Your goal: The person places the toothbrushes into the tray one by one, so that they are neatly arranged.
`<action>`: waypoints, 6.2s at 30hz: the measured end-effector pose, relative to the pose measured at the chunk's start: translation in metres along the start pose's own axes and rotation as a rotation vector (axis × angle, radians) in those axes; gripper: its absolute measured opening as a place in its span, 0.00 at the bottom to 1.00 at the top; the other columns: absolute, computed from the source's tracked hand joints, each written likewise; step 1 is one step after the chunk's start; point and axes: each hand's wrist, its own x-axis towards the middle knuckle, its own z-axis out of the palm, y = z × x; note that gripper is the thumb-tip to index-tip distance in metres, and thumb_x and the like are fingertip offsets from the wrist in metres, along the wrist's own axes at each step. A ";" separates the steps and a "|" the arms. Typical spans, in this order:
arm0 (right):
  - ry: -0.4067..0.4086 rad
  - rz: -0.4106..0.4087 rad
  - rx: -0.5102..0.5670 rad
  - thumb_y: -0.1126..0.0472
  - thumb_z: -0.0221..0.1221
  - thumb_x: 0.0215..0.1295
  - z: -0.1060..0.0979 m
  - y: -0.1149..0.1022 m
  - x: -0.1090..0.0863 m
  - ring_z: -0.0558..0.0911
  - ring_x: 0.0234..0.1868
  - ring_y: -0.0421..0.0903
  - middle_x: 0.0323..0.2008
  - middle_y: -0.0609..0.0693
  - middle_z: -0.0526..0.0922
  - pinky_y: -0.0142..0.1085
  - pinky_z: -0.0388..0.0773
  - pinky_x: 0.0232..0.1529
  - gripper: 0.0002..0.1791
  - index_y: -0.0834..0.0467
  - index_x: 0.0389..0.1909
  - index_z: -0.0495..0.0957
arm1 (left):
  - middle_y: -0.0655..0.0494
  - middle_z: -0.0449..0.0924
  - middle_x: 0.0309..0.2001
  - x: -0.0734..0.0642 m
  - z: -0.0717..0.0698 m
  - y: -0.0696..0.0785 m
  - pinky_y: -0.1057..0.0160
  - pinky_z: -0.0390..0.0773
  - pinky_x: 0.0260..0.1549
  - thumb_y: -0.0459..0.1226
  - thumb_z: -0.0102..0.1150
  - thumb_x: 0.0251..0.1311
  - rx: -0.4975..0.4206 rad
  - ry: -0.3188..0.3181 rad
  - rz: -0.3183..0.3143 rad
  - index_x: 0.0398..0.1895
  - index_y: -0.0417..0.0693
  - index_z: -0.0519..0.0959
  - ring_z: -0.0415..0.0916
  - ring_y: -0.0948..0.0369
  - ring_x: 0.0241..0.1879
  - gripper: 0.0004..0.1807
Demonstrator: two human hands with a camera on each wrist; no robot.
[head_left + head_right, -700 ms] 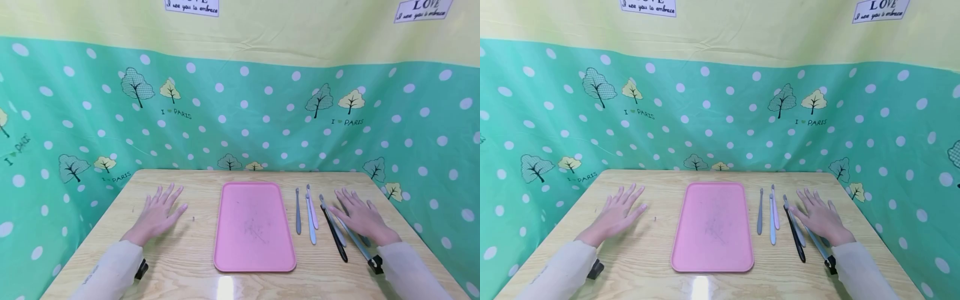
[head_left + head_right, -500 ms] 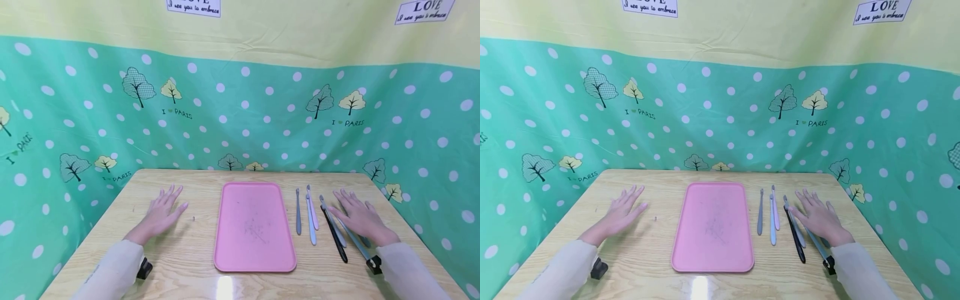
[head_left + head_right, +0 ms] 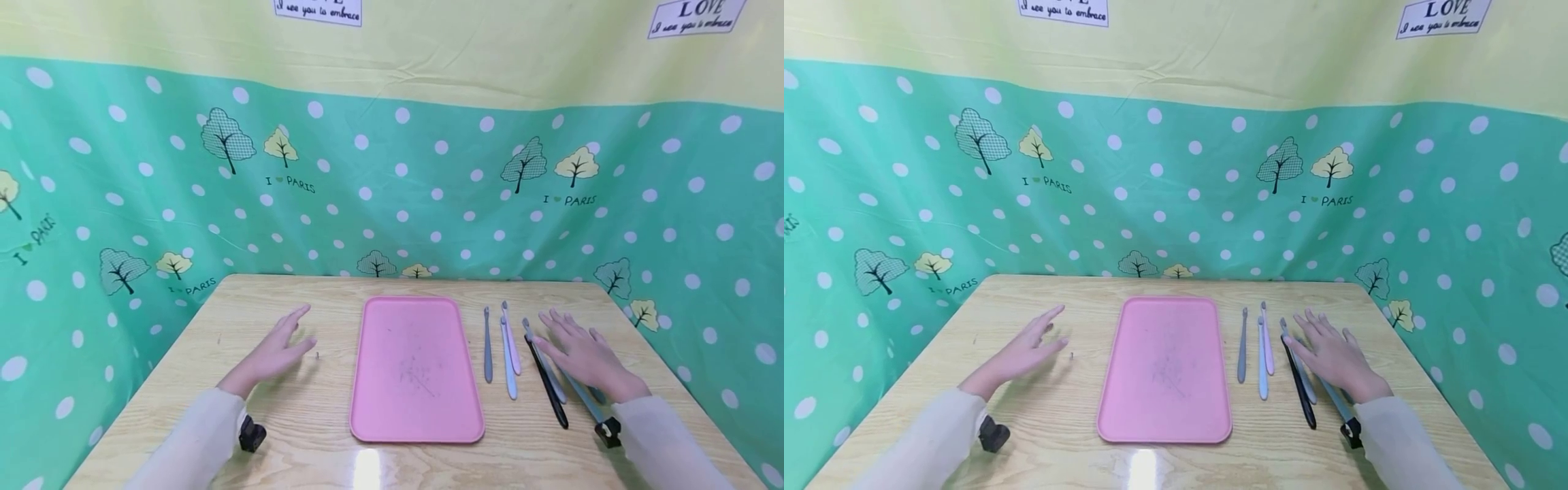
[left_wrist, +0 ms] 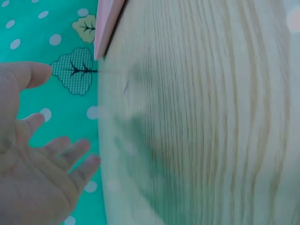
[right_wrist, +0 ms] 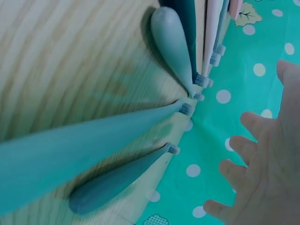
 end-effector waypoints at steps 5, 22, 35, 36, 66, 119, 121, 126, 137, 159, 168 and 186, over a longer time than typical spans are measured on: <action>0.024 -0.026 0.011 0.39 0.46 0.77 0.002 -0.005 0.002 0.51 0.73 0.70 0.75 0.68 0.53 0.77 0.43 0.65 0.39 0.63 0.76 0.58 | 0.30 0.60 0.70 0.005 0.011 0.008 0.43 0.79 0.57 0.45 0.55 0.73 -0.129 -0.045 -0.049 0.78 0.40 0.53 0.75 0.40 0.58 0.38; 0.095 -0.127 0.049 0.46 0.51 0.77 0.019 -0.026 0.013 0.62 0.69 0.70 0.67 0.67 0.70 0.73 0.53 0.65 0.31 0.64 0.68 0.70 | 0.34 0.68 0.65 0.016 0.050 0.023 0.53 0.87 0.43 0.37 0.60 0.68 -0.401 -0.172 -0.110 0.76 0.38 0.58 0.80 0.45 0.52 0.36; 0.125 -0.158 0.086 0.53 0.58 0.73 0.020 -0.044 0.020 0.69 0.65 0.67 0.62 0.63 0.76 0.72 0.55 0.66 0.25 0.62 0.65 0.74 | 0.32 0.65 0.63 0.019 0.071 0.031 0.54 0.88 0.41 0.26 0.58 0.59 -0.564 -0.189 -0.191 0.74 0.30 0.56 0.80 0.49 0.46 0.39; 0.127 -0.162 0.085 0.54 0.59 0.72 0.019 -0.046 0.021 0.70 0.65 0.67 0.62 0.63 0.76 0.72 0.57 0.66 0.25 0.62 0.65 0.75 | 0.32 0.66 0.63 0.019 0.072 0.031 0.54 0.88 0.41 0.26 0.58 0.59 -0.568 -0.189 -0.197 0.74 0.31 0.56 0.80 0.50 0.45 0.39; -0.073 0.075 0.285 0.55 0.67 0.63 0.036 -0.076 0.035 0.68 0.16 0.41 0.22 0.46 0.78 0.30 0.64 0.14 0.28 0.67 0.59 0.77 | 0.37 0.68 0.57 0.018 0.078 0.034 0.53 0.88 0.42 0.25 0.58 0.61 -0.651 -0.164 -0.283 0.73 0.34 0.61 0.78 0.51 0.46 0.36; -0.133 0.121 0.540 0.61 0.64 0.67 0.046 -0.103 0.049 0.81 0.17 0.46 0.20 0.51 0.80 0.38 0.84 0.21 0.30 0.71 0.65 0.69 | 0.36 0.69 0.56 0.018 0.081 0.032 0.52 0.88 0.41 0.22 0.58 0.58 -0.701 -0.145 -0.286 0.72 0.31 0.60 0.77 0.52 0.44 0.37; -0.138 0.112 0.568 0.61 0.64 0.67 0.048 -0.108 0.051 0.81 0.18 0.46 0.21 0.52 0.80 0.38 0.85 0.21 0.30 0.71 0.65 0.69 | 0.36 0.68 0.56 0.018 0.081 0.032 0.52 0.88 0.40 0.22 0.58 0.58 -0.702 -0.142 -0.287 0.72 0.31 0.60 0.77 0.52 0.44 0.37; -0.157 0.083 0.639 0.62 0.64 0.66 0.054 -0.122 0.056 0.82 0.20 0.46 0.23 0.52 0.81 0.38 0.86 0.22 0.31 0.72 0.66 0.68 | 0.36 0.68 0.56 0.017 0.080 0.033 0.53 0.88 0.40 0.22 0.59 0.58 -0.698 -0.139 -0.304 0.72 0.31 0.61 0.76 0.52 0.45 0.37; -0.261 -0.053 0.785 0.62 0.65 0.66 0.069 -0.155 0.061 0.82 0.20 0.45 0.24 0.54 0.82 0.41 0.87 0.24 0.29 0.71 0.64 0.70 | 0.37 0.69 0.56 0.017 0.079 0.036 0.52 0.88 0.41 0.22 0.59 0.58 -0.695 -0.142 -0.308 0.72 0.32 0.60 0.76 0.51 0.45 0.37; -0.391 0.030 1.059 0.63 0.64 0.66 0.095 -0.211 0.066 0.82 0.21 0.42 0.30 0.57 0.86 0.37 0.87 0.25 0.34 0.73 0.68 0.64 | 0.36 0.69 0.57 0.017 0.080 0.034 0.51 0.88 0.41 0.22 0.58 0.57 -0.712 -0.148 -0.303 0.72 0.32 0.60 0.77 0.51 0.45 0.37; -0.454 0.083 1.075 0.62 0.67 0.64 0.100 -0.227 0.073 0.84 0.22 0.44 0.28 0.60 0.84 0.39 0.88 0.27 0.32 0.72 0.64 0.67 | 0.38 0.69 0.56 0.019 0.080 0.033 0.53 0.88 0.41 0.25 0.60 0.60 -0.677 -0.165 -0.333 0.74 0.38 0.61 0.79 0.51 0.45 0.37; -0.478 0.092 0.940 0.65 0.68 0.61 0.113 -0.254 0.083 0.86 0.21 0.50 0.26 0.63 0.85 0.38 0.87 0.23 0.29 0.67 0.57 0.65 | 0.38 0.69 0.56 0.020 0.081 0.030 0.52 0.88 0.42 0.24 0.58 0.61 -0.678 -0.173 -0.316 0.74 0.38 0.61 0.78 0.50 0.46 0.36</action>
